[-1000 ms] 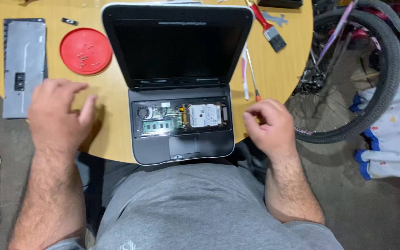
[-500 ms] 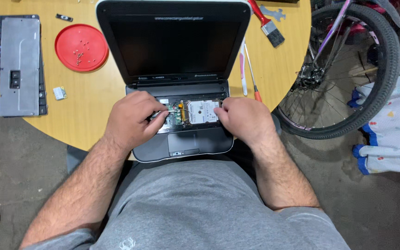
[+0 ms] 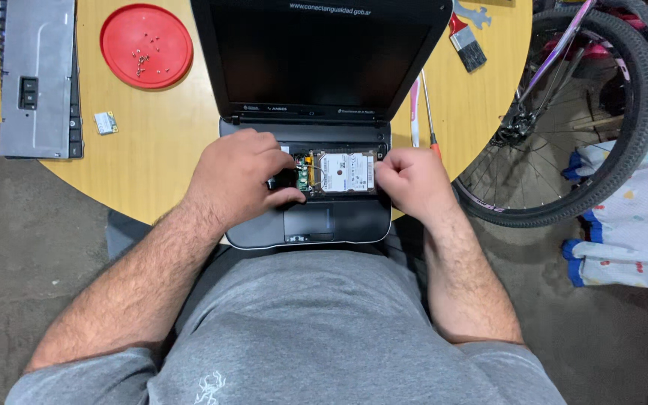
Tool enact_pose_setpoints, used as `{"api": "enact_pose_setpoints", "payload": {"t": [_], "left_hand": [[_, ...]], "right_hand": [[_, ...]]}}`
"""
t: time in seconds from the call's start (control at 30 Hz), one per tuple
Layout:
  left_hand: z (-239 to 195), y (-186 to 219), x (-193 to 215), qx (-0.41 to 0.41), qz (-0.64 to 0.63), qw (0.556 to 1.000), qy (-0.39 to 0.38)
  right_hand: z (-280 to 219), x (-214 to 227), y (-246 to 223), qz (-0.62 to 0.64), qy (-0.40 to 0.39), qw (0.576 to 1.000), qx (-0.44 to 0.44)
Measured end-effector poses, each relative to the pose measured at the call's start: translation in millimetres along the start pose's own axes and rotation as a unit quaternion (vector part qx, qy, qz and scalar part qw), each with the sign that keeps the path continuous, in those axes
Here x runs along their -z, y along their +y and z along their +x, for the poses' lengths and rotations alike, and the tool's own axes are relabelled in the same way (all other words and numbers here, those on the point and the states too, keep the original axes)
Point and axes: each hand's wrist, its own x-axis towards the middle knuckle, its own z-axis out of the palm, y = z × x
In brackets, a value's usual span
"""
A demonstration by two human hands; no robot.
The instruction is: The person uses a screwdriver to remove screws from the internal bay of a laptop. They then disconnect a cable and remove a small card module, followed by detaching and removing the hard drive from the laptop.
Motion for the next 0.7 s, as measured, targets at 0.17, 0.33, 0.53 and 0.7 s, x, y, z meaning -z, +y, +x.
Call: {"api": "enact_pose_setpoints", "payload": {"t": [0.17,0.33,0.53,0.7], "left_hand": [[-1.1,-2.6,-5.8,-0.006,-0.010,1.000,0.017],[-3.7,-5.4,-7.2,-0.012,-0.023,0.999,0.028],[-3.2,-3.9,-4.4,-0.011,-0.034,0.999,0.031],[-3.3,-4.7,-5.0,-0.012,-0.038,0.999,0.036]], "right_hand": [[-8.7,0.9,2.7,0.156,0.068,0.985,0.017],[-15.4,7.3,-27.8,0.210,0.081,0.970,0.088],[-18.9,2.8,-38.9,0.317,0.011,0.944,0.091],[-19.1,-1.8,-43.1,0.419,0.008,0.907,0.031]]}}
